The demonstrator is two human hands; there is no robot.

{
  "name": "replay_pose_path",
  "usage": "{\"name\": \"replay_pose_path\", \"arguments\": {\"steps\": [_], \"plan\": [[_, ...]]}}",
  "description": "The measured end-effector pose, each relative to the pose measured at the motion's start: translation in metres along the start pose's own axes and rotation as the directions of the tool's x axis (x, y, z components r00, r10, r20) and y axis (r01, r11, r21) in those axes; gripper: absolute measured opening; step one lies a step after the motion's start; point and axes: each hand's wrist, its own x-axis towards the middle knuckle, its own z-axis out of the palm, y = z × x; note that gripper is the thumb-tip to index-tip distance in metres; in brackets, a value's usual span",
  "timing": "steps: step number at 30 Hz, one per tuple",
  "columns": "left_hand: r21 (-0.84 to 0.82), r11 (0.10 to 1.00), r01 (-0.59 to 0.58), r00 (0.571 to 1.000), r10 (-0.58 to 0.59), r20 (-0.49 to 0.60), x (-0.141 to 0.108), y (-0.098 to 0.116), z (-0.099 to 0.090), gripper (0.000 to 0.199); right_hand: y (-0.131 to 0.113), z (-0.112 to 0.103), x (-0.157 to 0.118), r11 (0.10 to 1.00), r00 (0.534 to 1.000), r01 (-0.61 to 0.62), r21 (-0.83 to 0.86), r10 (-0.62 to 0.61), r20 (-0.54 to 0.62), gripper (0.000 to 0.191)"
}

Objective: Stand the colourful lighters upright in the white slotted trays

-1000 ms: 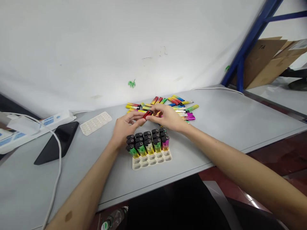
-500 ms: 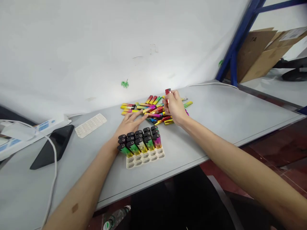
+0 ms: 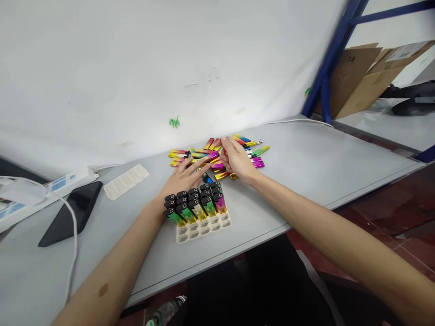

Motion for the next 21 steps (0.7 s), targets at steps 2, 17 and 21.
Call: {"name": "replay_pose_path", "arguments": {"steps": [2, 17, 21], "plan": [[0.004, 1.0, -0.001, 1.0, 0.001, 0.01, 0.0004, 0.0013, -0.0013, 0.051, 0.0002, -0.0002, -0.0006, 0.997, 0.998, -0.065, 0.049, 0.065, 0.008, 0.055], [0.022, 0.995, 0.101, 0.995, -0.101, -0.008, -0.0037, 0.0027, -0.0043, 0.059, -0.0034, -0.0043, -0.0027, 0.968, 0.982, -0.18, 0.178, 0.188, -0.032, 0.046], [-0.002, 0.991, 0.134, 0.989, -0.134, 0.068, -0.0046, 0.0005, -0.0014, 0.062, -0.0017, -0.0037, -0.0023, 0.972, 0.977, -0.188, 0.138, 0.199, -0.072, 0.05]]}}
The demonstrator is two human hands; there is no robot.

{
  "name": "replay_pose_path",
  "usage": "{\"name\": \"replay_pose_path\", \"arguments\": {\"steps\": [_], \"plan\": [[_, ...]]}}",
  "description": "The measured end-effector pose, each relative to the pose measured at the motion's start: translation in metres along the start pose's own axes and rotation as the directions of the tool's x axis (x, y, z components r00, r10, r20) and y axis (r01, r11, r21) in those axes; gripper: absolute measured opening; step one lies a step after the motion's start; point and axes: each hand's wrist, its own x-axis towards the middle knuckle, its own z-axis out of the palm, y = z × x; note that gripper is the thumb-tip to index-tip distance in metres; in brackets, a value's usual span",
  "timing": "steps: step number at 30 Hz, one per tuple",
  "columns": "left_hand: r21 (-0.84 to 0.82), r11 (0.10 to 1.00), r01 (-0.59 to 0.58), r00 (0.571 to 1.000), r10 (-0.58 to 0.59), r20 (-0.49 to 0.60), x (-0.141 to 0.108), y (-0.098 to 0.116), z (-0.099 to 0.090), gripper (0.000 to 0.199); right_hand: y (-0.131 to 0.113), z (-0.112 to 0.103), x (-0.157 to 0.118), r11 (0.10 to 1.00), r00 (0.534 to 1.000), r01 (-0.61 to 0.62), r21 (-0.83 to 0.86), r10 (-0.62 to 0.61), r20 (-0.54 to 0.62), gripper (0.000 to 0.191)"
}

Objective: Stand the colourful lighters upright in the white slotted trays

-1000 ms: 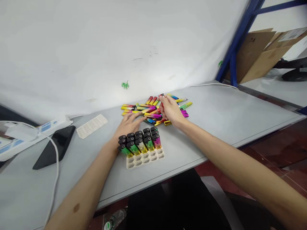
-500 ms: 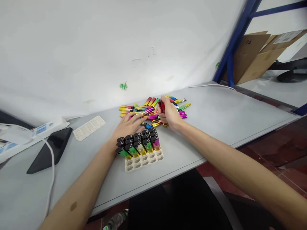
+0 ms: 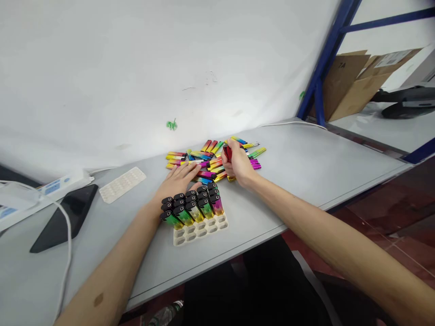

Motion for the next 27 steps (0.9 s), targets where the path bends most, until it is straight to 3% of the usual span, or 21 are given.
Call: {"name": "replay_pose_path", "arguments": {"steps": [11, 14, 18, 21, 24, 27], "plan": [[-0.052, 0.998, 0.033, 0.999, -0.034, -0.024, -0.003, -0.003, -0.004, 0.058, 0.006, -0.003, 0.002, 0.999, 0.996, 0.022, -0.031, -0.019, 0.088, 0.046], [-0.063, 0.998, 0.031, 0.998, -0.034, -0.043, -0.003, -0.004, -0.003, 0.058, 0.006, -0.004, 0.002, 0.996, 0.997, 0.054, -0.074, -0.049, 0.063, 0.048], [-0.071, 0.997, -0.001, 0.997, -0.005, -0.08, -0.002, -0.004, -0.002, 0.055, 0.007, -0.002, 0.001, 0.987, 0.994, 0.107, -0.121, -0.102, 0.042, 0.053], [-0.071, 0.996, -0.056, 0.994, 0.048, -0.1, -0.002, -0.003, -0.004, 0.047, 0.006, -0.001, -0.001, 0.974, 0.988, 0.147, -0.172, -0.136, 0.074, 0.045], [-0.08, 0.993, -0.091, 0.989, 0.081, -0.119, -0.004, 0.0, -0.008, 0.041, 0.002, -0.001, -0.004, 0.928, 0.975, 0.217, -0.303, -0.19, 0.116, 0.031], [-0.087, 0.992, -0.094, 0.988, 0.083, -0.132, -0.006, 0.004, -0.012, 0.032, -0.008, -0.001, -0.013, 0.809, 0.931, 0.361, -0.463, -0.338, 0.137, 0.025]]}}
